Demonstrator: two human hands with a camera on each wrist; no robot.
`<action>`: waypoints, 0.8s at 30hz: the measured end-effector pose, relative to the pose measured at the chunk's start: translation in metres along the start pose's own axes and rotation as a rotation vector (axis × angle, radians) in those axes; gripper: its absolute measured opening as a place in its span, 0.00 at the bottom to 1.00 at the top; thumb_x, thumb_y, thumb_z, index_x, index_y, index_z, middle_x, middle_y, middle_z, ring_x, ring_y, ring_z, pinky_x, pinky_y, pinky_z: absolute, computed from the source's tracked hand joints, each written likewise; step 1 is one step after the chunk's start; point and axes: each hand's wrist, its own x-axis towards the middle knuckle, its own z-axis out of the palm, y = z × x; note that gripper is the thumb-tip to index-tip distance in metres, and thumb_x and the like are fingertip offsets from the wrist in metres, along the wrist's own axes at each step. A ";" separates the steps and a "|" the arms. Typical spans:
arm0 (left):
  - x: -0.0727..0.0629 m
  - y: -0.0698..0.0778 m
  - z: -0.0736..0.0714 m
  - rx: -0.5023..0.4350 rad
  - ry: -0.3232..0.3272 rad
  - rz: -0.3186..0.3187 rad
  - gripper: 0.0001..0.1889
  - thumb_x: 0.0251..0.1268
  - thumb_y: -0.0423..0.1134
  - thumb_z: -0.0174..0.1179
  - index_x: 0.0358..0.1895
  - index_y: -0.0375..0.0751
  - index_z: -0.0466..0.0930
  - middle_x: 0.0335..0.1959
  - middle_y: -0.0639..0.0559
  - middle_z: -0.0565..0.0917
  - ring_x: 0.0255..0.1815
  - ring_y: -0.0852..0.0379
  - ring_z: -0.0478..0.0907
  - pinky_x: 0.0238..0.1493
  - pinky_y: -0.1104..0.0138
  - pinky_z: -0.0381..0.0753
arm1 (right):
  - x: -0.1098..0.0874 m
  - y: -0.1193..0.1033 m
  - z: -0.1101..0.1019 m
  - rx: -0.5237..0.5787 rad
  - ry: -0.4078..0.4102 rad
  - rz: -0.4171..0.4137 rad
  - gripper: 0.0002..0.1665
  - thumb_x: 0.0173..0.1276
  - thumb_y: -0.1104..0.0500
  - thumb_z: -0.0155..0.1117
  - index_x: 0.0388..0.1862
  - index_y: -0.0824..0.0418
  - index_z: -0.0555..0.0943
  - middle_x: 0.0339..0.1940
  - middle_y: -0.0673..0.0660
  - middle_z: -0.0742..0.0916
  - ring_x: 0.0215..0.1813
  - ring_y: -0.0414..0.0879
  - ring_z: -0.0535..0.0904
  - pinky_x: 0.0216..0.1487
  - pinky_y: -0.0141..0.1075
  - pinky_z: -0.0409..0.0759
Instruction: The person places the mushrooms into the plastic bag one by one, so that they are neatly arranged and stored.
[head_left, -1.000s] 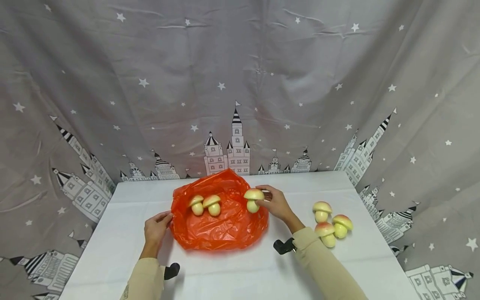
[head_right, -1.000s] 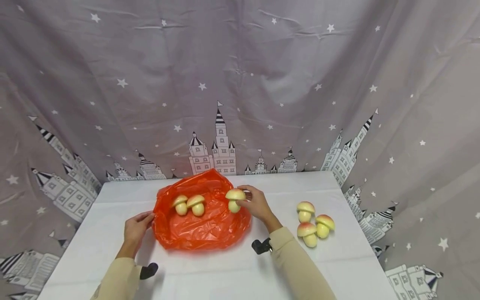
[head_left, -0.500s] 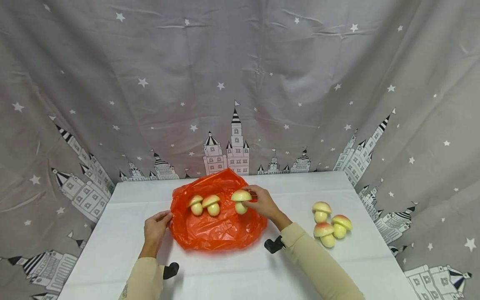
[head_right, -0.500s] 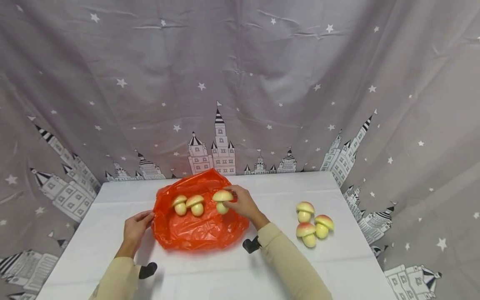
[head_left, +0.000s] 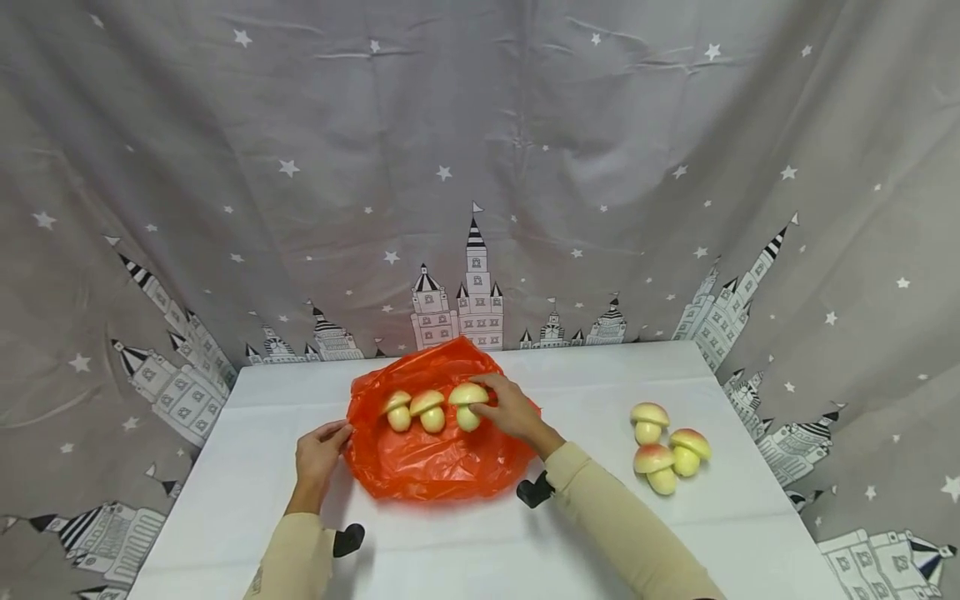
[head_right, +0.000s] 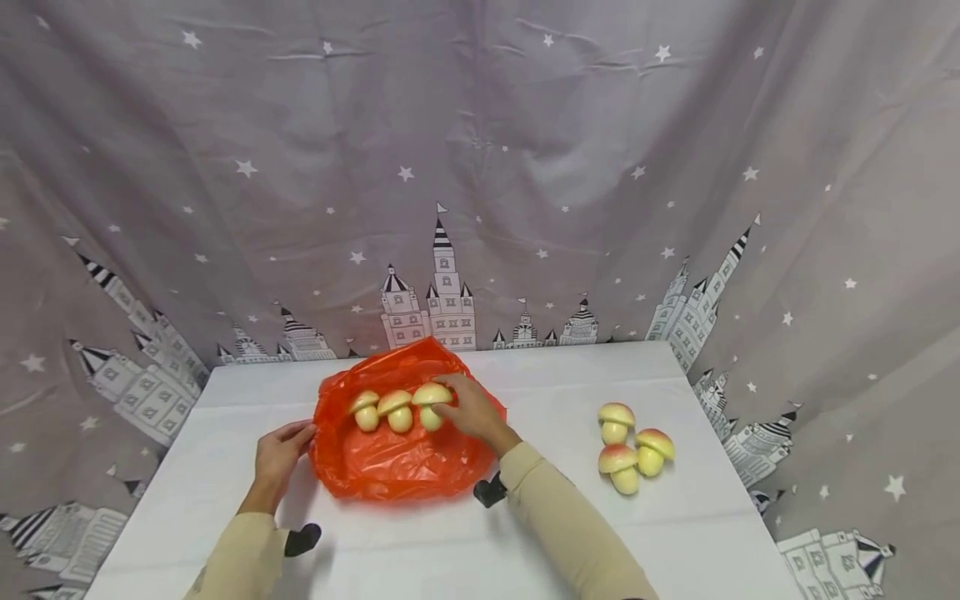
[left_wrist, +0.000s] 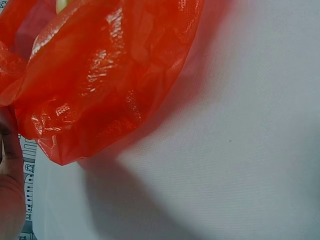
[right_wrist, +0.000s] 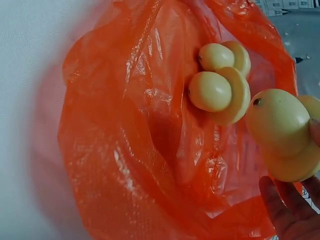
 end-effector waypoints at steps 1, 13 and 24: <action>0.000 0.000 0.001 0.001 -0.001 0.002 0.19 0.69 0.36 0.58 0.56 0.24 0.76 0.32 0.56 0.83 0.28 0.71 0.77 0.34 0.79 0.79 | 0.000 -0.001 0.000 -0.008 0.002 0.007 0.27 0.68 0.58 0.64 0.65 0.61 0.73 0.61 0.59 0.77 0.60 0.53 0.73 0.62 0.48 0.72; 0.001 -0.001 0.000 -0.036 -0.005 -0.012 0.20 0.69 0.36 0.59 0.57 0.24 0.75 0.35 0.55 0.83 0.29 0.73 0.77 0.36 0.80 0.79 | 0.013 0.005 0.014 -0.026 -0.018 0.031 0.25 0.69 0.60 0.63 0.64 0.63 0.72 0.60 0.60 0.77 0.58 0.51 0.73 0.61 0.45 0.73; 0.004 -0.004 -0.001 -0.037 -0.003 -0.026 0.19 0.69 0.36 0.58 0.57 0.25 0.76 0.37 0.52 0.83 0.29 0.72 0.77 0.35 0.80 0.78 | 0.026 0.014 0.028 -0.062 -0.019 0.049 0.27 0.71 0.61 0.60 0.66 0.63 0.69 0.65 0.60 0.74 0.66 0.53 0.69 0.68 0.48 0.66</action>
